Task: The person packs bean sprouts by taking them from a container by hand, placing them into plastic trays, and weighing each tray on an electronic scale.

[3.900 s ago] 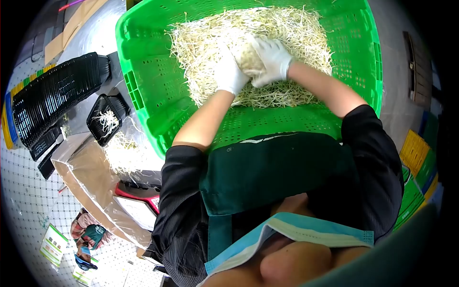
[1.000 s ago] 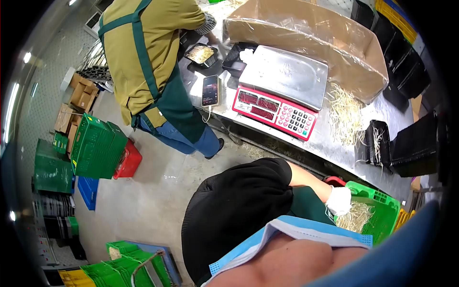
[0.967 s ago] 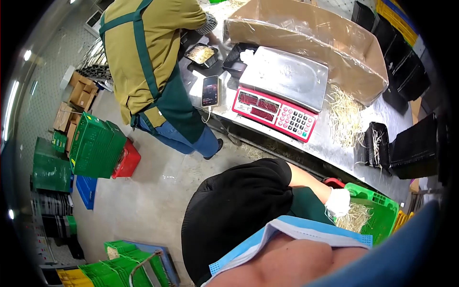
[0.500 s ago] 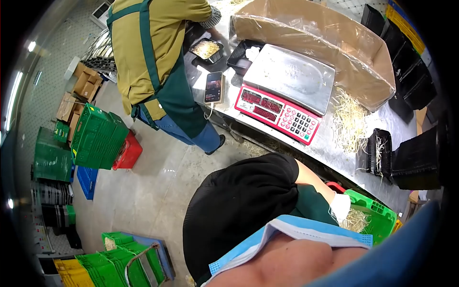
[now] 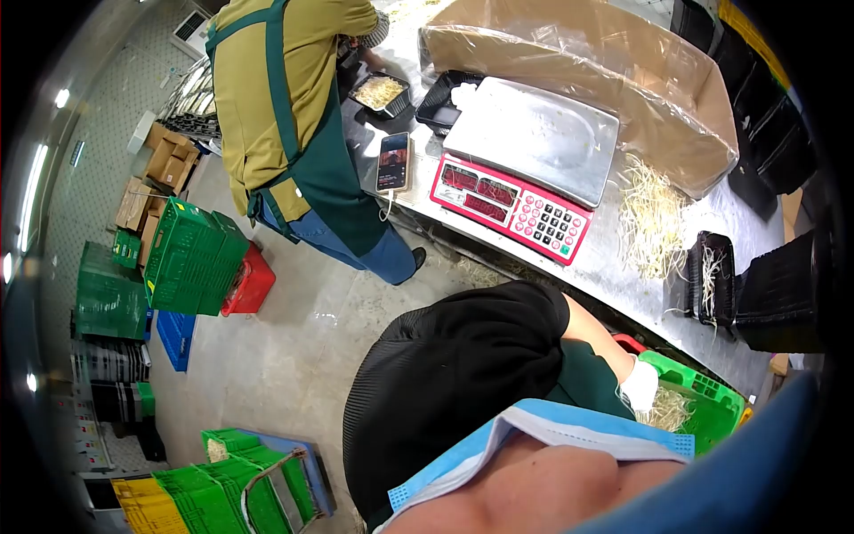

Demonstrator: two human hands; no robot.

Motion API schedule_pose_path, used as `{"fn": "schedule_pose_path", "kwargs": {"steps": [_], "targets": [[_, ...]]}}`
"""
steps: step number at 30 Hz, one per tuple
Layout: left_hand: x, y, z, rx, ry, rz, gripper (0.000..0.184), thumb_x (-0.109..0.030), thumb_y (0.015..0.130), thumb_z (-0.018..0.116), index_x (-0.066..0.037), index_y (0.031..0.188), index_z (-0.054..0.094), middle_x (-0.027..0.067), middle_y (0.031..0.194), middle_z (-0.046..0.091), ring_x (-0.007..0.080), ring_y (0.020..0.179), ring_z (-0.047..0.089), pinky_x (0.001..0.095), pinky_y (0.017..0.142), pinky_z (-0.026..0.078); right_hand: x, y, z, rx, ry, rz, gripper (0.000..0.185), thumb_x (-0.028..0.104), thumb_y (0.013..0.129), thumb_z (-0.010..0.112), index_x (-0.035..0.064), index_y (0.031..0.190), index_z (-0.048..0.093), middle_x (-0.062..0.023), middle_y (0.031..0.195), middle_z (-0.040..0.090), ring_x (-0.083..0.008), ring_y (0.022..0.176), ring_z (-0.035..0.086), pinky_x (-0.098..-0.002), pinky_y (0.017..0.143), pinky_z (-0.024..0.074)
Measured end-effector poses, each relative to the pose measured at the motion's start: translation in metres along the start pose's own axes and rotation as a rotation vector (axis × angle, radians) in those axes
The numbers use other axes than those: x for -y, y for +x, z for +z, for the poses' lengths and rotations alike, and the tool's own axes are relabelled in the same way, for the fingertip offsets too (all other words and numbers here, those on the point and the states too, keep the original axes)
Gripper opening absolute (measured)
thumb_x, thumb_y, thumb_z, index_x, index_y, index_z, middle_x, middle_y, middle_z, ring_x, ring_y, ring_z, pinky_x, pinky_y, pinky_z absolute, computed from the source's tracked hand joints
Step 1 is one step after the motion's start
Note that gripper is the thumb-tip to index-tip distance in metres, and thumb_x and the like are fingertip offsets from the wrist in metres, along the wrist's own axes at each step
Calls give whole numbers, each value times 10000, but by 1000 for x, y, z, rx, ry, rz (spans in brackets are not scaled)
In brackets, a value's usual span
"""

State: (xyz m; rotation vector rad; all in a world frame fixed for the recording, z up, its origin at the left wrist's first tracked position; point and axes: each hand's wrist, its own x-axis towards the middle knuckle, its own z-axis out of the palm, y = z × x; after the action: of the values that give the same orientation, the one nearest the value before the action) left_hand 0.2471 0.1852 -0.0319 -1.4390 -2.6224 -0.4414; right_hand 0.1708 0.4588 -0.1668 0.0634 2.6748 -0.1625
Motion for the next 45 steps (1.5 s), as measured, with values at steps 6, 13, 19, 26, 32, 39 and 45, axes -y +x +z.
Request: {"fn": "schedule_pose_path", "kwargs": {"steps": [6,13,19,26,32,39,45], "targets": [[-2,-1,-3,-38,-44,-15,345,-506,761,579,-173,721,664,61,616,632,289,594,631,417,533,489,7,-17,-7,7,9,18,1126,307,506,819,-34,1401,228,-267,1285,483,-356,1178,491,-352,1014,396],[-18,-7,-45,174,-202,-175,287,-425,719,617,-146,760,669,105,701,655,320,666,642,426,603,503,-19,-14,7,9,49,70,1112,294,507,819,-34,1397,239,-263,1287,483,-352,1180,490,-349,1015,392],[-22,-9,-54,184,-179,-192,211,-307,780,550,-135,788,672,102,722,664,313,684,650,428,568,502,-29,-21,11,8,62,96,1101,283,507,818,-33,1394,249,-259,1288,483,-348,1181,488,-346,1017,390],[-21,-8,-46,141,-216,-184,260,-362,647,641,-114,719,676,125,636,633,331,598,629,427,541,489,-39,-32,16,5,83,132,1087,270,508,818,-32,1390,260,-255,1290,483,-343,1183,486,-343,1018,387],[-25,-10,-67,220,-223,-219,247,-341,738,588,-117,742,694,128,718,667,339,676,649,426,582,503,-47,-40,20,10,98,161,1076,259,508,818,-32,1387,269,-251,1292,483,-339,1185,485,-340,1020,384],[-18,-9,-47,165,-223,-186,256,-366,736,597,-129,748,692,123,708,663,340,669,647,436,584,502,-52,-45,21,10,105,176,1062,247,509,817,-31,1382,280,-247,1293,483,-335,1186,483,-337,1021,381],[-21,-10,-52,76,-274,-184,225,-317,630,639,-100,679,674,136,611,622,336,579,619,440,530,480,-59,-50,25,12,119,197,1051,236,509,817,-31,1379,290,-243,1295,483,-331,1188,482,-334,1023,378]]}}
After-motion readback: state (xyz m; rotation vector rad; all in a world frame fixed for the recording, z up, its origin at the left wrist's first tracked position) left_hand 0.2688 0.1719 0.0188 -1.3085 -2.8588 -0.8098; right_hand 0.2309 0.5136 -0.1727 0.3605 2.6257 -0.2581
